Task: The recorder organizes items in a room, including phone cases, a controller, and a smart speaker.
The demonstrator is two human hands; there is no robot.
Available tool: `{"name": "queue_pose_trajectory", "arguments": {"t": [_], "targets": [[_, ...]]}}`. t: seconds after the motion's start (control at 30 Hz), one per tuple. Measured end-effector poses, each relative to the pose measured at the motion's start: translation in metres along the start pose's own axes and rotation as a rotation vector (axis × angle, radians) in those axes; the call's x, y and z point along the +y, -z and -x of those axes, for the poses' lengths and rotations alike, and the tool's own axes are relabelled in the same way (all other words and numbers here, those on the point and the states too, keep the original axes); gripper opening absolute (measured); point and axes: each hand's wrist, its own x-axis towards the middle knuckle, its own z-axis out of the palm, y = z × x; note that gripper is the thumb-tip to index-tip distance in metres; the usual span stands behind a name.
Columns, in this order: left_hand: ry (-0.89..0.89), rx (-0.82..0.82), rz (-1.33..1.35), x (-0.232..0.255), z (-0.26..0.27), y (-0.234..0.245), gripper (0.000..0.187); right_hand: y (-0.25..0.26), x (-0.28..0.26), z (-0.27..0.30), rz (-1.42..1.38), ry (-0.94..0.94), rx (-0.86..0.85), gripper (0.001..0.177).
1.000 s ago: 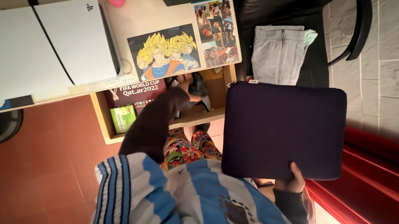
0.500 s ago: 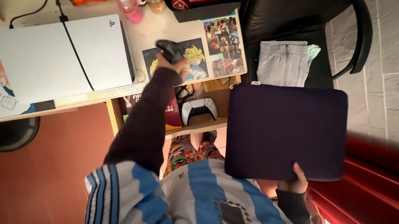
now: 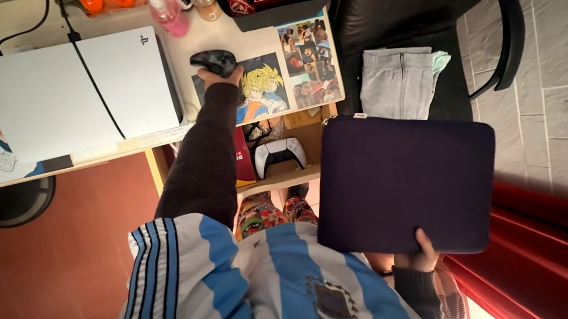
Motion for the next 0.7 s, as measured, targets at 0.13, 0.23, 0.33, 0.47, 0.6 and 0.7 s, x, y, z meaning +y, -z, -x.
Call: {"name": "queue_pose_trajectory", "arguments": {"t": [0.13,0.23,0.33,0.47,0.6,0.7], "targets": [[-0.25,0.211,-0.052,0.014,0.05,0.022,0.108,0.017,0.006,-0.005,-0.044,-0.015,-0.048,0.064],[-0.659,0.347,0.001,0.011,0.122,0.036,0.08,0.019,0.004,-0.006,-0.015,-0.014,0.005,0.066],[-0.881,-0.226,0.011,-0.042,0.156,0.009,0.047,0.022,0.002,-0.004,0.009,-0.023,0.067,0.069],[-1.095,-0.656,-0.542,-0.076,0.179,-0.02,0.073,0.018,0.001,0.002,-0.051,-0.09,0.045,0.073],[-0.853,-0.606,-1.012,-0.092,0.179,-0.045,0.097,0.023,-0.001,0.008,-0.006,-0.14,0.178,0.08],[-0.939,-0.316,-1.007,-0.224,0.138,-0.128,0.049,0.031,-0.001,0.02,0.027,-0.08,0.231,0.081]]}}
